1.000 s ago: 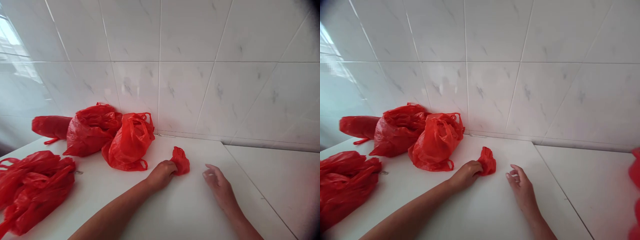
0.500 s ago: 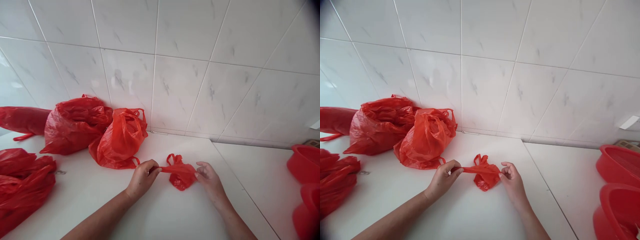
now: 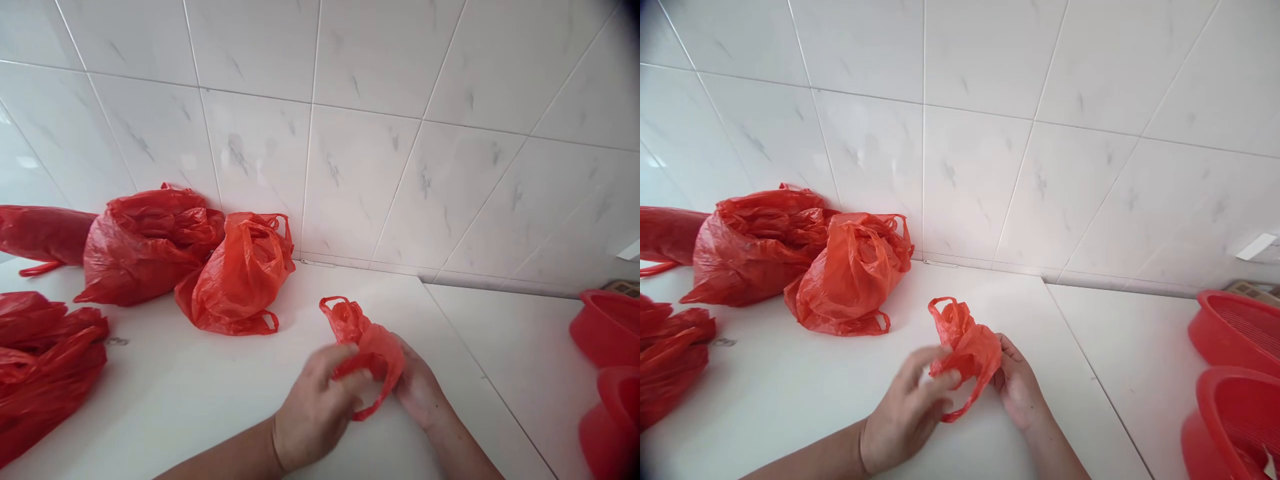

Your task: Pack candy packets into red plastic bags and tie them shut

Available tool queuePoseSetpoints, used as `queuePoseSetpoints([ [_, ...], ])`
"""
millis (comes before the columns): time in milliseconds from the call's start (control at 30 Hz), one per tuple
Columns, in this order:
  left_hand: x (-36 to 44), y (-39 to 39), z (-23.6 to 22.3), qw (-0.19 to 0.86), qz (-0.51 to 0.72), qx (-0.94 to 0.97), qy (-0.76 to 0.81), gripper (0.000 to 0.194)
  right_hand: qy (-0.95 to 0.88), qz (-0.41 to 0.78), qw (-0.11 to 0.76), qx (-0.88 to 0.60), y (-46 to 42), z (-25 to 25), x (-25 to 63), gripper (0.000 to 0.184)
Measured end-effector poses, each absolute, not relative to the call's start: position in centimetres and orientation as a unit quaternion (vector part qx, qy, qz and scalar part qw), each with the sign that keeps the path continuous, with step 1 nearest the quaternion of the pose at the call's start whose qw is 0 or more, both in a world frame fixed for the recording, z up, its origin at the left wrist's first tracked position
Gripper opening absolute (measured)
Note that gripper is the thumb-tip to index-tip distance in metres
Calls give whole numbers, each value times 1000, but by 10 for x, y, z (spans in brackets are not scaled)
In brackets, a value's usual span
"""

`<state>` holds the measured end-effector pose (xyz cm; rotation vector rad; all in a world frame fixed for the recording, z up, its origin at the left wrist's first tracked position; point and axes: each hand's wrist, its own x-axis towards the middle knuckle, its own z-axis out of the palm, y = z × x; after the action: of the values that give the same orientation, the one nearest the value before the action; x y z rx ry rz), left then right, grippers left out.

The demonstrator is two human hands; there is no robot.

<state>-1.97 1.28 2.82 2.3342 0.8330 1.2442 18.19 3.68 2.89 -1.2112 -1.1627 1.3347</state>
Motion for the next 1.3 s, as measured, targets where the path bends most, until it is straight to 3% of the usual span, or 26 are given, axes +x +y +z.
queuePoseSetpoints([
  [67, -21, 22, 22, 231, 506, 717, 420, 58, -468, 609, 457, -449, 34, 33, 177, 28],
  [133, -22, 32, 19, 385, 506, 620, 460, 79, -467, 646, 429, -424, 32, 36, 172, 26],
  [167, -22, 36, 19, 469, 488, 586, 445, 82, -477, 644, 415, -431, 31, 37, 170, 26],
  [233, -22, 41, 20, 570, 448, 555, 408, 68, -495, 611, 399, -472, 31, 38, 167, 28],
  [333, -21, 43, 19, 515, 446, 583, 442, 42, -496, 490, 448, -560, 31, 37, 171, 36],
  [433, -21, 43, 16, 439, 473, 603, 468, 44, -514, 401, 488, -580, 29, 36, 174, 43],
  [567, -24, 44, 13, 386, 512, 628, 441, 40, -595, 390, 407, -573, 25, 32, 164, 43],
  [600, -26, 45, 14, 369, 519, 638, 432, 35, -605, 389, 384, -578, 25, 31, 161, 41],
  [700, -33, 51, 17, 342, 537, 647, 419, 25, -595, 407, 362, -591, 29, 25, 160, 13],
  [833, -47, 66, 19, 331, 584, 596, 442, 17, -446, 483, 457, -599, 43, 20, 188, 5],
  [967, -59, 82, 18, 361, 621, 517, 465, 5, -350, 505, 541, -575, 55, 24, 222, 16],
  [1300, -52, 74, 30, 560, 608, 407, 388, 15, -321, 459, 576, -595, 60, 31, 242, 20],
])
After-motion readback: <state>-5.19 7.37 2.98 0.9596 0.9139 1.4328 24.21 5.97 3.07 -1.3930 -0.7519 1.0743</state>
